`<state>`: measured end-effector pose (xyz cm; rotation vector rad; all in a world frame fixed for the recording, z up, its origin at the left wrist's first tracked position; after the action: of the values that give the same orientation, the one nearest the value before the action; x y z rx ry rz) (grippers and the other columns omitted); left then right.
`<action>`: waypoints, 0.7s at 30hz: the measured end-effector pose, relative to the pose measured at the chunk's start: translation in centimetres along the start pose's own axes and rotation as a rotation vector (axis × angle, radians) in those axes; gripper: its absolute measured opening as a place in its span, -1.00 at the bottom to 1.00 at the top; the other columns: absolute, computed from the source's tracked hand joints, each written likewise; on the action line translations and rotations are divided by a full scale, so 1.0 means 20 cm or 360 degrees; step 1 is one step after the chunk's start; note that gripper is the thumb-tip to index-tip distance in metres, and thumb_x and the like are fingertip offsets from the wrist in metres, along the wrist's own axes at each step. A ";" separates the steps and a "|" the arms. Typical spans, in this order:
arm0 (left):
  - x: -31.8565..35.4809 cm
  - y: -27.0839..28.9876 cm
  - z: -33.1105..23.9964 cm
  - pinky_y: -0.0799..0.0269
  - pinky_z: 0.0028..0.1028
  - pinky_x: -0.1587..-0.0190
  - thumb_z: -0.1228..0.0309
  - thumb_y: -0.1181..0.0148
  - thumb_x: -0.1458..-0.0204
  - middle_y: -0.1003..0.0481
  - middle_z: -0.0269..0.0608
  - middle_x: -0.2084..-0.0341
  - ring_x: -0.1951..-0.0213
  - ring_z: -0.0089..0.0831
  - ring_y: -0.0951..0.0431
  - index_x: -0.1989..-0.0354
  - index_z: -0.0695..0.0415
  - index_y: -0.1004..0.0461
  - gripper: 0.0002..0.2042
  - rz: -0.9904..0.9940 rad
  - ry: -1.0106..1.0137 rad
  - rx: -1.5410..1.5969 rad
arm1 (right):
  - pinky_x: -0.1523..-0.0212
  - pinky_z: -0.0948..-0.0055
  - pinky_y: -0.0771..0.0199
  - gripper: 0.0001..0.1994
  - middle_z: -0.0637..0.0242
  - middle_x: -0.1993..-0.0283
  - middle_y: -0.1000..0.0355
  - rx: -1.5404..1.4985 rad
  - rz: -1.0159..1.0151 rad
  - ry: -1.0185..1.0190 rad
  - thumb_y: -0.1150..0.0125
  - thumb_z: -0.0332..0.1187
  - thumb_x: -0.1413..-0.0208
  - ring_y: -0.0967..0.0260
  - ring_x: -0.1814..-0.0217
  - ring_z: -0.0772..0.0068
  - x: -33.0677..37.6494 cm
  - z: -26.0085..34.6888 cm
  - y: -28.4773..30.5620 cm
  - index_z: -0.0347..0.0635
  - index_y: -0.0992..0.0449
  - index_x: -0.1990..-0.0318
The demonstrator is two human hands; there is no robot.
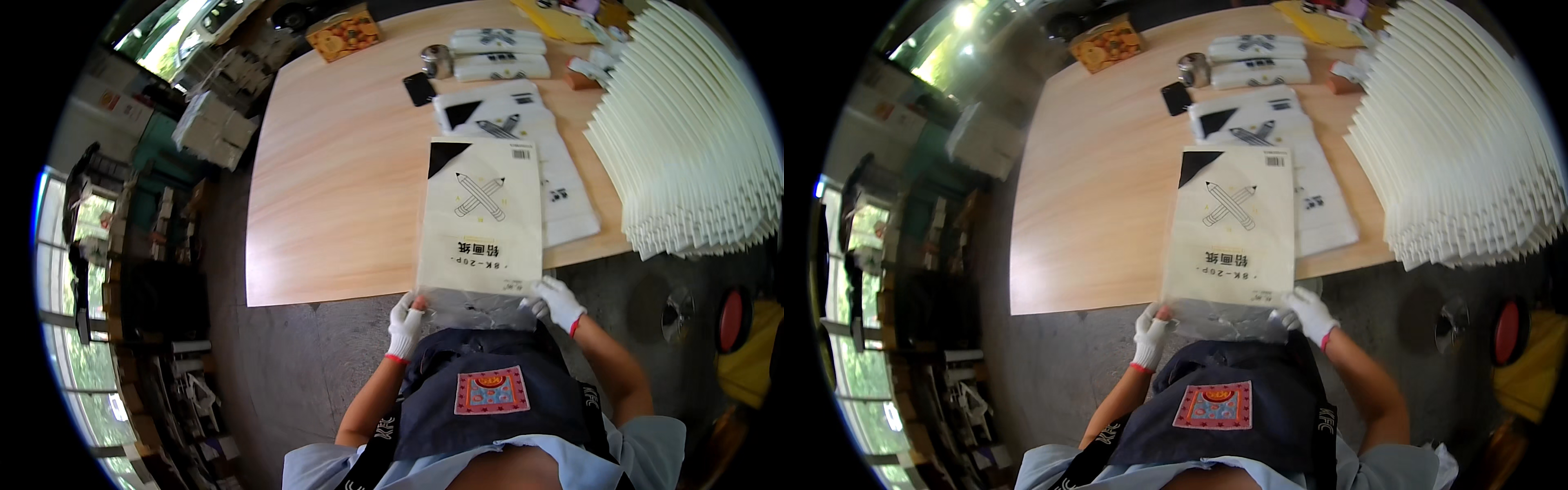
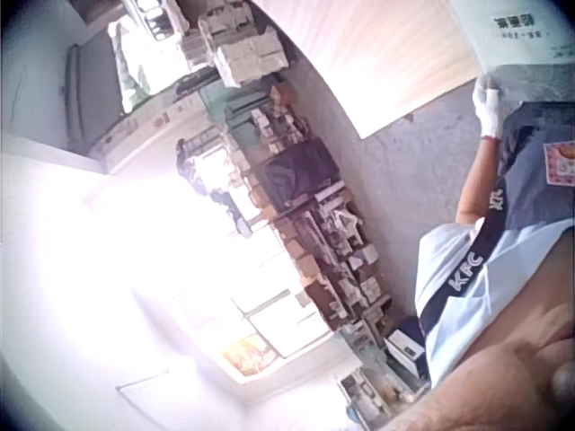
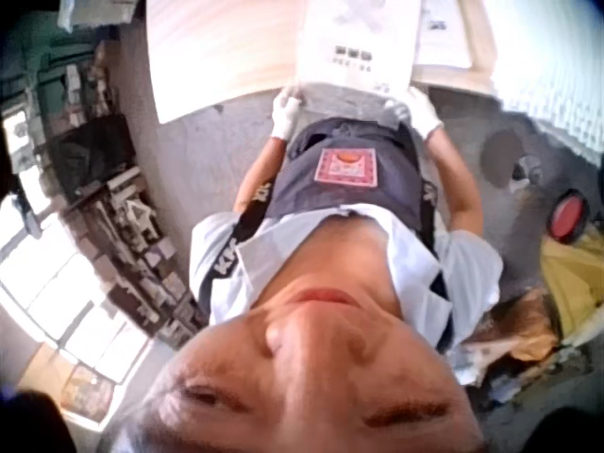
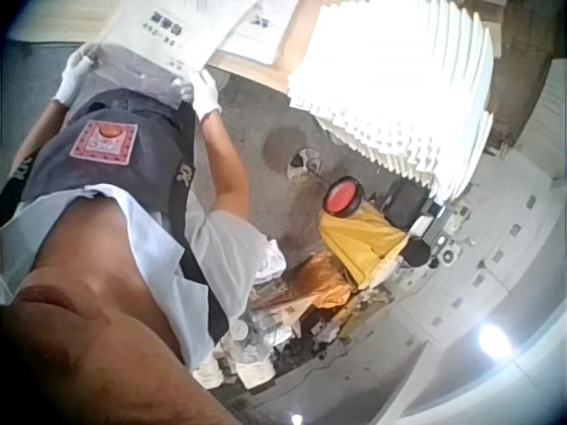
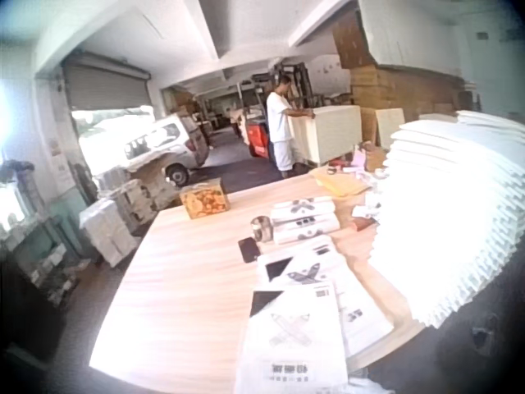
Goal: The person repeatedly picks up stacks of white paper from a table and places them into clear plastic packaging bags. The person folds the top of the bags to seal the contents and places the finished packages on the table. The task is performed continuously in a repetitive loop.
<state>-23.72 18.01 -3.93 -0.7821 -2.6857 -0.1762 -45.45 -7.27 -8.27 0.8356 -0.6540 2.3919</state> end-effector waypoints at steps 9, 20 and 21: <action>0.00 0.85 -0.21 -0.40 -0.53 0.45 0.33 -0.02 -0.13 -0.45 -0.35 0.42 0.44 -0.58 -0.43 0.14 0.17 -0.40 -0.79 -0.0724 -0.0264 0.0663 | 0.69 0.58 -0.38 -0.80 0.26 0.44 -0.46 0.0050 0.0488 -0.0049 -0.04 -0.27 -0.18 -0.40 0.60 0.47 -0.48 0.20 -1.09 -0.19 -0.41 0.16; -0.09 1.26 0.01 -0.43 -0.52 0.29 0.57 -0.01 -0.04 -0.39 -0.11 0.21 0.29 -0.44 -0.45 -0.10 0.15 -0.18 -0.59 -0.1506 -0.0631 -0.0383 | 0.69 0.63 -0.22 -0.74 0.39 0.47 -0.50 0.0766 0.0977 -0.0385 -0.20 -0.14 -0.05 -0.23 0.67 0.68 -0.23 -0.15 -1.14 -0.08 -0.51 0.21; -0.10 1.02 -0.19 -0.40 -0.45 0.15 0.65 -0.01 0.05 -0.40 -0.08 0.18 0.17 -0.35 -0.44 -0.09 0.16 -0.22 -0.55 -0.1346 -0.0789 -0.0375 | 0.66 0.62 -0.26 -0.73 0.39 0.47 -0.50 0.0773 0.0869 -0.0264 -0.18 -0.13 -0.06 -0.25 0.64 0.67 -0.22 -0.12 -1.04 -0.09 -0.51 0.19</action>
<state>-10.09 33.37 -0.63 0.3713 -3.3403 -0.5631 -30.83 8.30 -7.28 1.1834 -0.3940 3.0718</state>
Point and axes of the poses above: each hand's wrist, its own x-axis away from the middle knuckle, its own y-axis out of the back of the hand, z = x × y, the point moved 7 cm from there along -x, towards the middle knuckle
